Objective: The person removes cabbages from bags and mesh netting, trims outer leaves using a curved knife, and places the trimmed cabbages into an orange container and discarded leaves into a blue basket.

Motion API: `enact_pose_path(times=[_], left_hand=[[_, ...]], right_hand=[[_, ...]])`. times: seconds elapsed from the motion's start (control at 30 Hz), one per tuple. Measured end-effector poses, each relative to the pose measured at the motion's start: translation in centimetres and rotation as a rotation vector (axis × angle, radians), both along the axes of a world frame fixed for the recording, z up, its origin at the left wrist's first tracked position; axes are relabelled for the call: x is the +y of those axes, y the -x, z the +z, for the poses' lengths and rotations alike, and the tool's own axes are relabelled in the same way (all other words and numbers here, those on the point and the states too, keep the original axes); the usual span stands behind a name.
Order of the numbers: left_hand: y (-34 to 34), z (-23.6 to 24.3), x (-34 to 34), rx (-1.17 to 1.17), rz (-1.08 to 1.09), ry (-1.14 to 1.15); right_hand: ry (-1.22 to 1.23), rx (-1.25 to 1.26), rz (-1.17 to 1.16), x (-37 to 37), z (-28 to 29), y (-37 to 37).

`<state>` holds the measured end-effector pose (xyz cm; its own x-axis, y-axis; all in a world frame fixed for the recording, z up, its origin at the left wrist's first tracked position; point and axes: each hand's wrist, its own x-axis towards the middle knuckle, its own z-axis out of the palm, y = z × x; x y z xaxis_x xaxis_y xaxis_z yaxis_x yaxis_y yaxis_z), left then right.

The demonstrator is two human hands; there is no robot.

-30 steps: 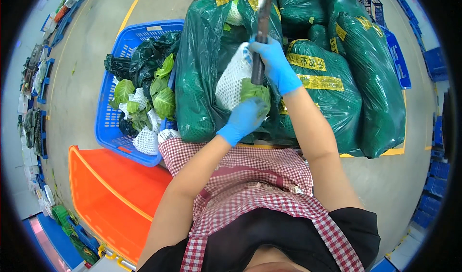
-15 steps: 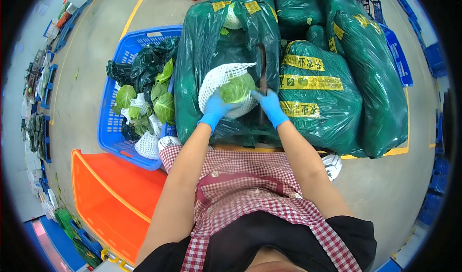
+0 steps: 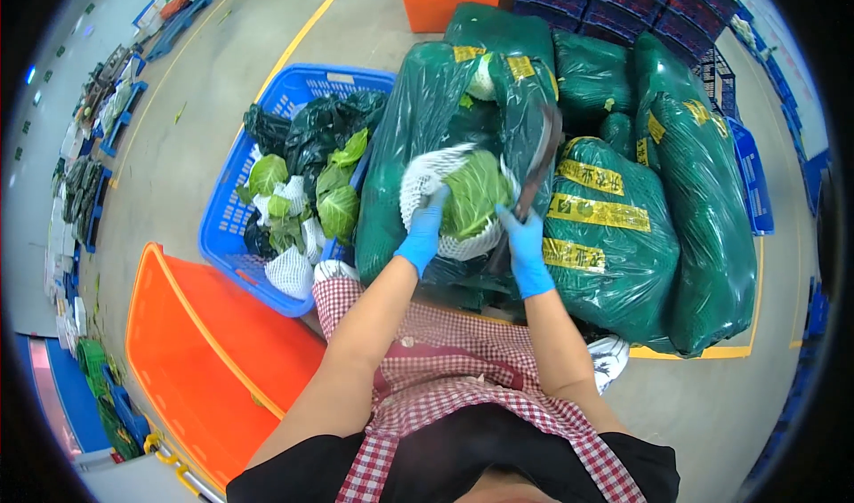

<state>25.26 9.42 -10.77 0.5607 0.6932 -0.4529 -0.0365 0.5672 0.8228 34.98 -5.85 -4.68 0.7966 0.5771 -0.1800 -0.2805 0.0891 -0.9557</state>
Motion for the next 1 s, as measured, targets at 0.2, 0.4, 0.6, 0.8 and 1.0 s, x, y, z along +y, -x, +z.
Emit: enact_pose_path(times=[0.2,0.4,0.6,0.8,1.0], left_hand=[[2.5,5.1,-1.3,-0.868,-0.140,0.528],[6.8,4.2,0.8,-0.828,-0.115,0.074],[14.5,6.5,4.5,-0.439,0.000,0.465],[21.8,1.1,6.9,0.113,-0.044,-0.226],[22.2,-0.6,8.2,0.168,-0.126,-0.462]], right_hand=[[0.033,-0.391,0.555,5.9,14.7,1.0],[-0.113,-0.229,0.145,8.0,14.7,2.1],[0.049,0.072,0.457,8.2,8.7,6.6],[0.085,0.027,0.340,9.4,1.6,9.5],[0.313,-0.211,0.578,9.7,4.8,8.3]])
